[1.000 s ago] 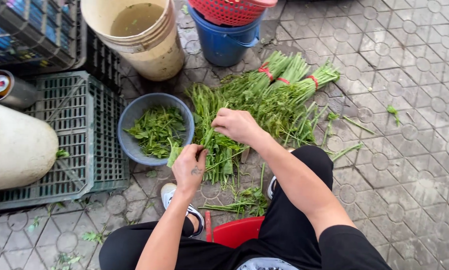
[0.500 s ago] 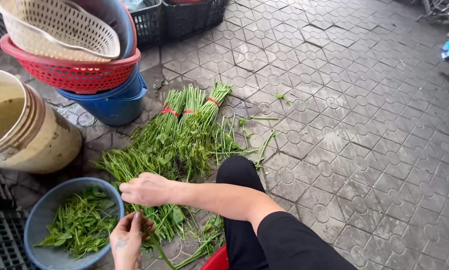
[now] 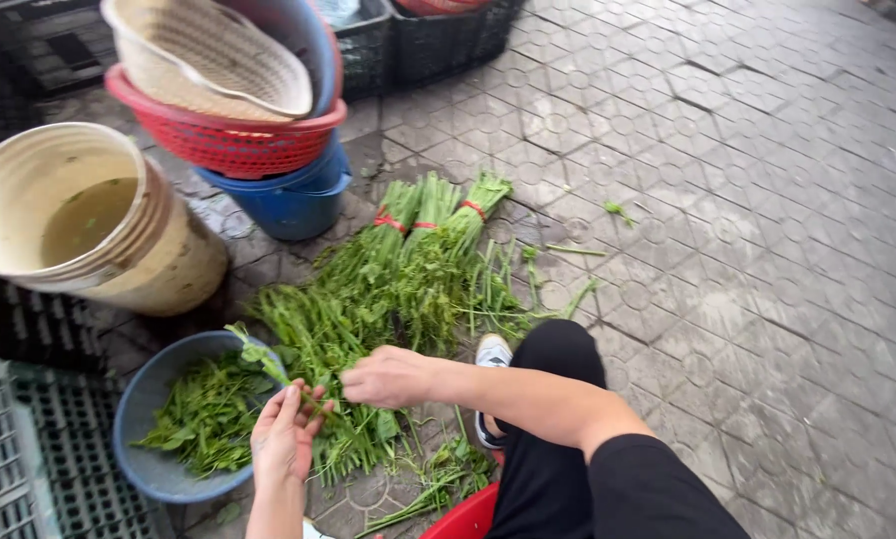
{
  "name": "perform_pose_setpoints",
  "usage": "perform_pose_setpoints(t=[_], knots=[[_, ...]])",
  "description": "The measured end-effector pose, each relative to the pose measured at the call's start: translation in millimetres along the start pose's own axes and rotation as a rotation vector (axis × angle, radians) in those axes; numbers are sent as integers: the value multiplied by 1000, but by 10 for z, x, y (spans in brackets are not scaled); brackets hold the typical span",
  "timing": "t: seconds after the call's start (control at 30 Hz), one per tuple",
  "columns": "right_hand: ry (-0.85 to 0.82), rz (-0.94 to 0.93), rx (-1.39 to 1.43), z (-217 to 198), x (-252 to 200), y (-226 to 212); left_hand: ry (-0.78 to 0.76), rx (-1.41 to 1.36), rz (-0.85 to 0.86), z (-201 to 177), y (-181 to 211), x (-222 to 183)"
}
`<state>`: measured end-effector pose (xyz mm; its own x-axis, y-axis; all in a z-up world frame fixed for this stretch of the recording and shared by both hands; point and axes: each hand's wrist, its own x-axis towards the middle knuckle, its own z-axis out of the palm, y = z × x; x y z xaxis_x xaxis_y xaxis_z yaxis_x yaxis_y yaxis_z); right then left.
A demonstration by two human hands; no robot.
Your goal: Sorting and picking leaves from green vegetable stalks into a bowl
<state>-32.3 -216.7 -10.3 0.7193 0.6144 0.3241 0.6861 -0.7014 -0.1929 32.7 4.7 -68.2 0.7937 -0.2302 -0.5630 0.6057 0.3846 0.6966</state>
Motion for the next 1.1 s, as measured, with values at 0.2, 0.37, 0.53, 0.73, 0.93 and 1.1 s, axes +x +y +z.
perform_pose_setpoints(t=[0.2, 0.37, 0.53, 0.73, 0.93, 1.1], knots=[[-767, 86, 6, 520, -606, -126, 44, -21, 286, 291, 404, -117], [-1289, 236, -24, 1259, -1219, -65, 142, -18, 480, 311, 752, -280], [-1135, 312, -127, 596, -708, -141, 178, 430, 448, 364, 1006, -639], [-433, 293, -261, 985, -753, 355, 106, 768, 856, 148, 494, -316], [-167, 391, -116, 256, -143, 296, 131, 1093, 920, 180, 439, -411], [197, 223, -111, -226, 174, 39, 51, 1356, 1038, 193, -3, -207]])
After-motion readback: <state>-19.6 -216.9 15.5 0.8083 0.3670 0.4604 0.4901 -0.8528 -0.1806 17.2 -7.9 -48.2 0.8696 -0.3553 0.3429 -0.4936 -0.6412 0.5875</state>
